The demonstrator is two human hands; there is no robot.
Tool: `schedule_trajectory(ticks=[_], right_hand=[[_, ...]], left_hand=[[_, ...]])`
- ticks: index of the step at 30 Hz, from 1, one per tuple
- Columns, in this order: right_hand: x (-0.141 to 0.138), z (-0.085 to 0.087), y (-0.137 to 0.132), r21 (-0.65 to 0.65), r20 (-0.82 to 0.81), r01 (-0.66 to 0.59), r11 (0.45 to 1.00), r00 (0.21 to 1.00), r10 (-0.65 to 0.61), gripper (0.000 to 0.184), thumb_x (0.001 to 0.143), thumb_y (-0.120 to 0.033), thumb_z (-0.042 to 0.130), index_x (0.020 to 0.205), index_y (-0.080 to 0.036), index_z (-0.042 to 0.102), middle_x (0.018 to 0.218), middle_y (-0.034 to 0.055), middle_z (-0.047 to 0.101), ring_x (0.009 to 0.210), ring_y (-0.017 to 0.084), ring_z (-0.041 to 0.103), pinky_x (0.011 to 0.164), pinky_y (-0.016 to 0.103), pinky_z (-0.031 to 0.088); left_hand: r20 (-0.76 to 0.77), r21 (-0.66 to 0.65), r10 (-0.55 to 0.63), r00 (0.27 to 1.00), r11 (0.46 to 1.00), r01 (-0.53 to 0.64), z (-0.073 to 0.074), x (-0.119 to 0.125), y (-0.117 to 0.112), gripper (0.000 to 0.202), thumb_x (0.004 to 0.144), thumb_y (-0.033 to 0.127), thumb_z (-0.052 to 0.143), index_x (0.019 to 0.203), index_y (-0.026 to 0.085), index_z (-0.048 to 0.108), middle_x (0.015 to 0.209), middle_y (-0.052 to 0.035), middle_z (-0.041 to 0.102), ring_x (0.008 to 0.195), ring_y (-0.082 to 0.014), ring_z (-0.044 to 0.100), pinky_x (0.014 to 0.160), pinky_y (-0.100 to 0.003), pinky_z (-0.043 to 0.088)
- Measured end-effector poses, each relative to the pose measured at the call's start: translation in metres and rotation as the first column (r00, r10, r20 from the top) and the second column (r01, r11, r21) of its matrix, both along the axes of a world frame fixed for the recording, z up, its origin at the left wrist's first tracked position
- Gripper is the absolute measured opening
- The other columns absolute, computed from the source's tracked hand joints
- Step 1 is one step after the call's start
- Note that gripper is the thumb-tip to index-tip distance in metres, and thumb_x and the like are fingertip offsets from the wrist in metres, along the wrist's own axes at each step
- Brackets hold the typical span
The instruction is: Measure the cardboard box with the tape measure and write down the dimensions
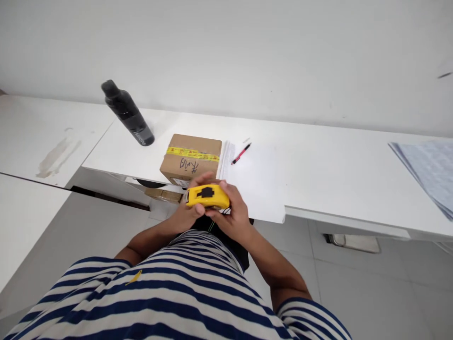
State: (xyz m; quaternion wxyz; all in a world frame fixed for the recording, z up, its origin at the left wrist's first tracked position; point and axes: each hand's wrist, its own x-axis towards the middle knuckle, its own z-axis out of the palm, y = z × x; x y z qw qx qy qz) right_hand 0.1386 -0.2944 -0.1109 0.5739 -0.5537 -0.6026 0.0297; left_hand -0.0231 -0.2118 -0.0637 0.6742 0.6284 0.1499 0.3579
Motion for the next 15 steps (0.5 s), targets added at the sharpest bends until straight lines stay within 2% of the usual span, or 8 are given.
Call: schedule_trajectory(ticks=[3,5,6,7,9,11,12,15], right_hand=[[0.033,0.001,-0.027,-0.209,-0.094,-0.197,0.958,0.979,0.181,0.084,0.097,-0.087,0.027,0.148,-0.032,0.064,0.129,0.0152,0.074,0.093,0.03,0.077,0.075,0.048,0.065],[0.073,0.009,-0.022,-0.328,-0.112,-0.142,0.934,0.987,0.111,0.09,0.1,-0.082,0.009,0.124,-0.029,0.078,0.121,0.0139,0.077,0.075,0.025,0.073,0.062,0.043,0.059],[0.094,0.012,-0.011,-0.383,-0.057,-0.031,0.923,0.998,0.01,0.083,0.105,-0.075,0.013,0.119,-0.029,0.079,0.12,0.0129,0.078,0.071,0.022,0.071,0.065,0.043,0.058],[0.114,0.014,0.006,-0.415,0.043,0.138,0.899,0.99,-0.132,0.069,0.106,-0.07,0.026,0.124,-0.028,0.078,0.12,0.0126,0.078,0.071,0.022,0.07,0.072,0.044,0.059],[0.147,0.013,0.051,-0.493,0.289,0.374,0.785,0.922,-0.257,0.061,0.103,-0.062,0.046,0.148,-0.026,0.065,0.115,0.0149,0.079,0.075,0.026,0.069,0.079,0.048,0.056],[0.167,0.006,0.1,-0.624,0.464,0.457,0.634,0.87,-0.17,0.06,0.101,-0.046,0.053,0.155,-0.02,0.058,0.1,0.0187,0.079,0.078,0.031,0.069,0.077,0.047,0.052],[0.172,0.002,0.121,-0.664,0.509,0.453,0.596,0.857,-0.084,0.054,0.099,-0.038,0.055,0.149,-0.02,0.063,0.098,0.0197,0.079,0.078,0.031,0.069,0.075,0.045,0.05],[0.179,-0.007,0.157,-0.665,0.509,0.376,0.645,0.86,0.024,0.031,0.091,-0.024,0.062,0.117,-0.023,0.078,0.1,0.0171,0.078,0.084,0.027,0.07,0.077,0.04,0.044]], left_hand=[[-0.043,-0.076,-0.104,0.994,0.992,0.101,-0.016,0.018,-0.002,0.075,0.082,0.075,0.076,0.133,0.021,0.063,0.147,-0.0195,0.069,0.127,-0.0313,0.073,0.108,-0.046,0.061],[-0.127,0.041,-0.169,0.977,0.984,0.176,-0.029,0.029,0.008,0.061,0.082,0.065,0.082,0.121,0.02,0.071,0.144,-0.018,0.072,0.128,-0.0308,0.073,0.111,-0.047,0.059],[-0.193,0.131,-0.201,0.96,0.965,0.228,-0.035,0.036,0.014,0.055,0.08,0.06,0.086,0.116,0.021,0.074,0.141,-0.0165,0.074,0.129,-0.0305,0.073,0.116,-0.049,0.055],[-0.263,0.22,-0.215,0.94,0.936,0.276,-0.041,0.044,0.02,0.051,0.077,0.055,0.089,0.113,0.022,0.076,0.137,-0.0149,0.077,0.13,-0.0304,0.072,0.124,-0.052,0.048],[-0.375,0.338,-0.218,0.901,0.873,0.352,-0.052,0.059,0.032,0.05,0.073,0.048,0.093,0.112,0.022,0.078,0.13,-0.0123,0.08,0.133,-0.0302,0.071,0.137,-0.056,0.027],[-0.432,0.365,-0.217,0.876,0.846,0.389,-0.061,0.073,0.042,0.052,0.074,0.048,0.092,0.116,0.021,0.078,0.13,-0.0114,0.081,0.138,-0.0295,0.069,0.142,-0.055,0.007],[-0.447,0.358,-0.218,0.868,0.845,0.397,-0.065,0.078,0.047,0.052,0.075,0.05,0.091,0.117,0.021,0.078,0.131,-0.0117,0.08,0.139,-0.0293,0.068,0.142,-0.054,0.003],[-0.521,0.262,-0.18,0.834,0.896,0.358,-0.078,0.084,0.06,0.059,0.076,0.057,0.088,0.121,0.02,0.078,0.136,-0.0139,0.077,0.146,-0.032,0.062,0.141,-0.052,0.015]])
